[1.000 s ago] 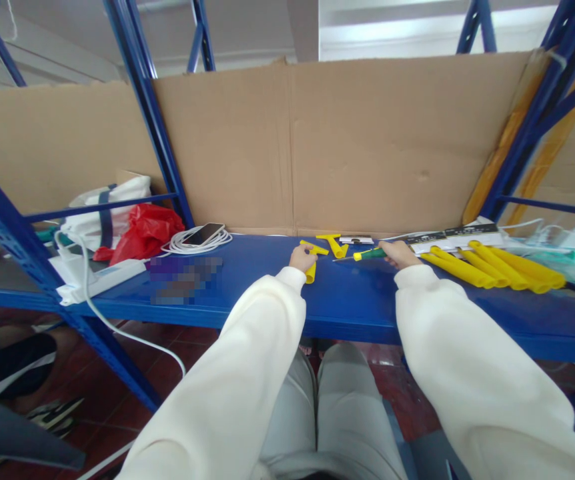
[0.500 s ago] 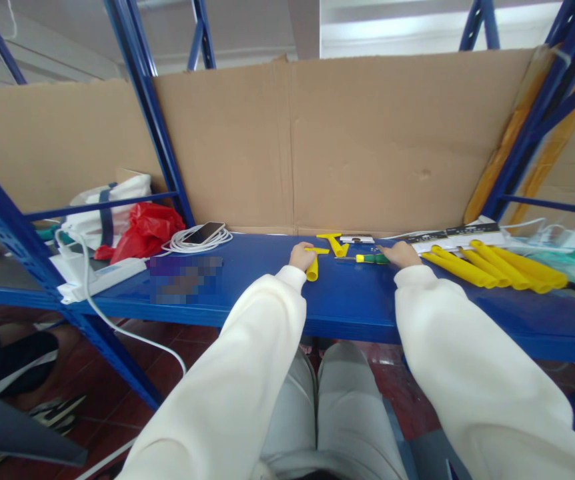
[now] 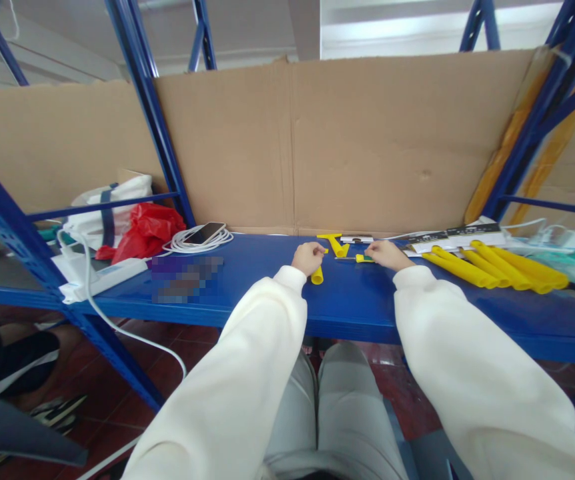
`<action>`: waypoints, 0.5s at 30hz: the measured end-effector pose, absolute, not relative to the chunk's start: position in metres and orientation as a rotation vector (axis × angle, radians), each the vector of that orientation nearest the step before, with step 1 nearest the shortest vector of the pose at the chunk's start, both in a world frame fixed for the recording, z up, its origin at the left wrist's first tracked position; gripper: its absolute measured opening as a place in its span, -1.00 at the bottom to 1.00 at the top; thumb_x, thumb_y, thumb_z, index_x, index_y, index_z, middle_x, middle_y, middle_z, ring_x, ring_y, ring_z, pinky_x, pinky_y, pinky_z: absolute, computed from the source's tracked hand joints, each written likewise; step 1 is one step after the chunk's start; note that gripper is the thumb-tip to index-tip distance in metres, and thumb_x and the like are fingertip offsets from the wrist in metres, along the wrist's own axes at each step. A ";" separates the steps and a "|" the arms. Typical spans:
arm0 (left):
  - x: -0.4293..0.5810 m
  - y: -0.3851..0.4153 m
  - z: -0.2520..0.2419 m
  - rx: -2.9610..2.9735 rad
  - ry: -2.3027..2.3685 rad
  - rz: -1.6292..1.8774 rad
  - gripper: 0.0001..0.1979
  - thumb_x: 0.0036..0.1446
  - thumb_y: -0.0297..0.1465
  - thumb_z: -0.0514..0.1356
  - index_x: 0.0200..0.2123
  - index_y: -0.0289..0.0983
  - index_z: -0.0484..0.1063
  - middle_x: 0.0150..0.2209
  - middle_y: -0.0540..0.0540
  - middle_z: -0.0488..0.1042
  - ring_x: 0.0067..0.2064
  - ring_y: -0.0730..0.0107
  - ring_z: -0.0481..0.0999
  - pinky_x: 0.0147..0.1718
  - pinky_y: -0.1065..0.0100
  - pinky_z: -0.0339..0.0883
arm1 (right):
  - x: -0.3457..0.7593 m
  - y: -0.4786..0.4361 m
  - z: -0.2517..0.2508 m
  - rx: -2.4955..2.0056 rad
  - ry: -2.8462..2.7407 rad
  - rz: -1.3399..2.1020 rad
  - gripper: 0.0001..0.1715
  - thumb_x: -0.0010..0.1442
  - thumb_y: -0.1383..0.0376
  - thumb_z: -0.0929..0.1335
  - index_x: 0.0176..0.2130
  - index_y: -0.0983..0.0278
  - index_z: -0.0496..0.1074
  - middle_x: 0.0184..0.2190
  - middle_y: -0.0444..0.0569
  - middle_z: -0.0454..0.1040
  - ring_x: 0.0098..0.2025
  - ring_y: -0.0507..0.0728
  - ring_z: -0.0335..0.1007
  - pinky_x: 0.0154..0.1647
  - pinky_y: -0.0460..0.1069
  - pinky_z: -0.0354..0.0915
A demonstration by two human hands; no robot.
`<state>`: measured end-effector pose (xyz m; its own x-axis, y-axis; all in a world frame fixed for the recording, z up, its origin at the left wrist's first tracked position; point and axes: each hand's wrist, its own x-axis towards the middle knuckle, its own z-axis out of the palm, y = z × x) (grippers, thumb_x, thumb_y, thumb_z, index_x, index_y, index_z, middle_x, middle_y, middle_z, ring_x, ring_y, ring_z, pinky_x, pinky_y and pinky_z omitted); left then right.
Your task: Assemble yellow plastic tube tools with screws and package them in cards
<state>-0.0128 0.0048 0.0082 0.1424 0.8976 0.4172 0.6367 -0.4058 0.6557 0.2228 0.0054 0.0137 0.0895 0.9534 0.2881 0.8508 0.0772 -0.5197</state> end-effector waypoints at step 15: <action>-0.011 0.013 0.000 2.136 1.277 1.042 -0.76 0.00 -0.72 0.24 -0.45 -0.29 0.59 -0.30 -0.10 0.67 -0.18 0.30 0.66 0.02 0.30 0.49 | 0.216 -0.001 0.011 -1.765 -1.711 0.513 -0.80 0.18 0.47 0.37 -0.42 0.24 0.32 -0.75 -0.27 0.33 -0.76 -0.04 0.19 -0.69 -0.17 0.09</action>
<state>-0.0111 0.0129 -0.0005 0.2894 0.8790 0.3789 0.5476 -0.4767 0.6877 0.2156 -0.0012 0.0107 0.0855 0.9862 0.1417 0.7452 0.0311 -0.6661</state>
